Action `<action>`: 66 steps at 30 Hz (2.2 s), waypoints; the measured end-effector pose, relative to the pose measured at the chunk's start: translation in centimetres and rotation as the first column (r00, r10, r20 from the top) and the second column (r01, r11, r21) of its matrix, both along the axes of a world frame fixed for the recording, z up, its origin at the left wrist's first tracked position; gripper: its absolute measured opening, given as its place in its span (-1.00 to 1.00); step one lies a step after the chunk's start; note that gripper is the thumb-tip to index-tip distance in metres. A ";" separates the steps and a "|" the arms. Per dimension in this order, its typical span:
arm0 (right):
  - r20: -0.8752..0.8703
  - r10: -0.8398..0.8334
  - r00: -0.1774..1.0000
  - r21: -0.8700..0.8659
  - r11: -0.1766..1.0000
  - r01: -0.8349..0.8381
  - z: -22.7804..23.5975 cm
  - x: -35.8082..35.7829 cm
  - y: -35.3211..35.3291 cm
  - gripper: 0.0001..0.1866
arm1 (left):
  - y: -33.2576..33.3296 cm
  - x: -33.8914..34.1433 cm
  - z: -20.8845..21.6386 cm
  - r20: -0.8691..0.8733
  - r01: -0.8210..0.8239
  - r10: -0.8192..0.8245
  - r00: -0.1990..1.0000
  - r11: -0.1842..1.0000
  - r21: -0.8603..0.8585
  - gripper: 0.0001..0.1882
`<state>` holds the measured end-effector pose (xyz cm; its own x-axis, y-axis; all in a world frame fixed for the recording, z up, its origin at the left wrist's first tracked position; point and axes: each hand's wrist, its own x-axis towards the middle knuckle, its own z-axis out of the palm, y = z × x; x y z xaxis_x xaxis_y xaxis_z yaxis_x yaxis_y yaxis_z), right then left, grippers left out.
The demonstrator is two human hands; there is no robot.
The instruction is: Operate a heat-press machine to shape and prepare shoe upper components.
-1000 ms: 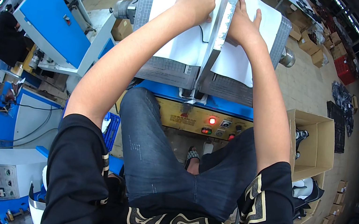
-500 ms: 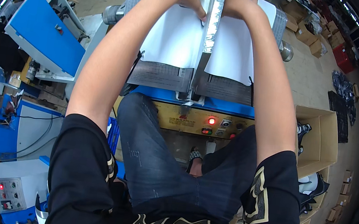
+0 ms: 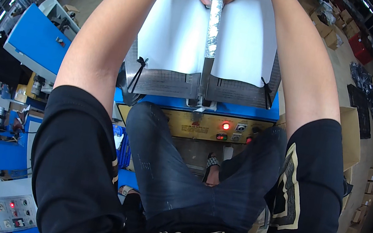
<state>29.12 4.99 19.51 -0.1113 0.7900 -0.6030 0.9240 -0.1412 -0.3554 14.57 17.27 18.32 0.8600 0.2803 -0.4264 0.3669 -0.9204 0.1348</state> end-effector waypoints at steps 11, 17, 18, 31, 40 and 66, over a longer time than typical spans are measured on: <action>-0.188 -0.177 0.966 -0.039 0.984 0.173 -0.8 1.4 0.9 -0.38 | -3.8 -1.5 0.8 -0.018 -0.067 0.067 0.998 0.998 -0.009 0.01; -0.150 -0.208 0.967 -0.045 0.978 0.203 -1.3 2.2 1.5 -0.42 | -4.0 -1.3 1.1 -0.046 -0.089 0.089 0.995 0.996 -0.003 0.02; -0.152 -0.206 0.967 -0.049 0.979 0.200 -1.4 2.3 1.6 -0.42 | -4.1 -1.4 1.2 -0.046 -0.096 0.096 0.994 0.995 -0.007 0.02; -0.180 -0.327 0.928 -0.079 0.945 0.318 -1.0 2.0 0.7 -0.49 | -4.6 -2.1 1.5 -0.055 -0.175 0.173 0.983 0.984 -0.030 0.04; -0.196 -0.235 0.952 -0.031 0.972 0.233 -1.3 2.4 1.2 -0.49 | -4.5 -1.7 1.2 -0.060 -0.190 0.187 0.980 0.980 -0.049 0.05; 0.338 -0.233 0.912 0.791 0.595 -0.141 -8.3 0.6 -5.1 -0.22 | -4.4 -8.3 -5.9 0.872 -0.215 0.302 0.384 0.948 -0.234 -0.66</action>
<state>29.75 -0.06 11.17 0.0192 0.9597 0.2804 0.9995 -0.0257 0.0196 6.27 12.86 12.46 0.6528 0.5676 0.5018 0.2178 -0.7750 0.5933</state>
